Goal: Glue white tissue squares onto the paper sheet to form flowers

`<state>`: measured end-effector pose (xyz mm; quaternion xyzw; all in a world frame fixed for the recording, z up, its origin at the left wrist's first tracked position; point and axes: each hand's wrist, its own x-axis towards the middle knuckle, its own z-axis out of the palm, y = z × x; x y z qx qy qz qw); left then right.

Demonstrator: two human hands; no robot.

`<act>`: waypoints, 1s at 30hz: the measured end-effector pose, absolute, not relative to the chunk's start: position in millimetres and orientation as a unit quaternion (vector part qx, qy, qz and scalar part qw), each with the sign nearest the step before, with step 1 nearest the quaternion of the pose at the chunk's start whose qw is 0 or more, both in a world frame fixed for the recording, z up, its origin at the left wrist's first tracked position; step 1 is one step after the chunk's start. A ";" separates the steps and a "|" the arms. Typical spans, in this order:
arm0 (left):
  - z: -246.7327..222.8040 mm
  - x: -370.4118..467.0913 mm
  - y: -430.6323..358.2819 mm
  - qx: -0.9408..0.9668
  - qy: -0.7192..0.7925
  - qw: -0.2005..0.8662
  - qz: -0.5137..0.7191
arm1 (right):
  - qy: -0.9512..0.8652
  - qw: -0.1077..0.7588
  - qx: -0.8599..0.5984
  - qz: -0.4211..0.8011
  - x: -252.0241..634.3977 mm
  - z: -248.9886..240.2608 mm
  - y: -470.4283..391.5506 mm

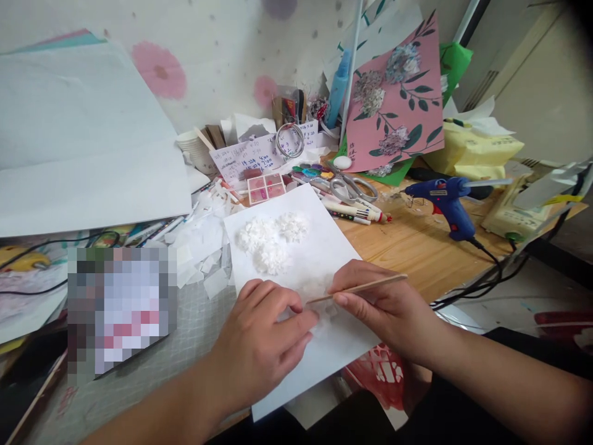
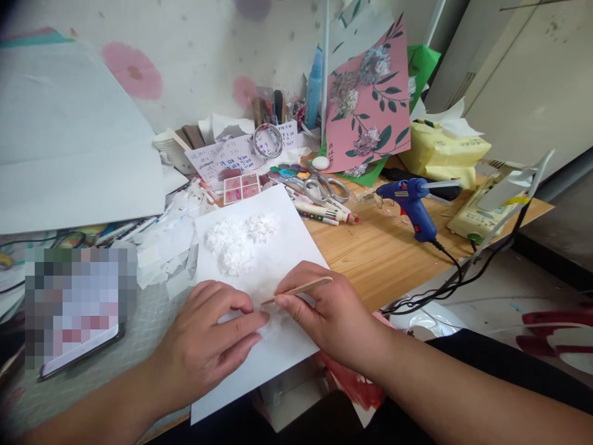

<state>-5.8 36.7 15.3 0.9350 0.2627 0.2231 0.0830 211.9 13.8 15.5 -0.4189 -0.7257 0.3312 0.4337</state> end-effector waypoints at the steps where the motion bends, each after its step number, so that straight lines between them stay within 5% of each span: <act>1: 15.1 -6.2 36.9 0.936 0.261 0.084 0.222 | -0.720 0.437 -0.423 0.335 211.8 15.9 14.4; 30: 9.5 -5.3 39.8 0.923 0.287 0.099 0.236 | -0.752 0.410 -0.411 0.313 217.7 15.5 -9.0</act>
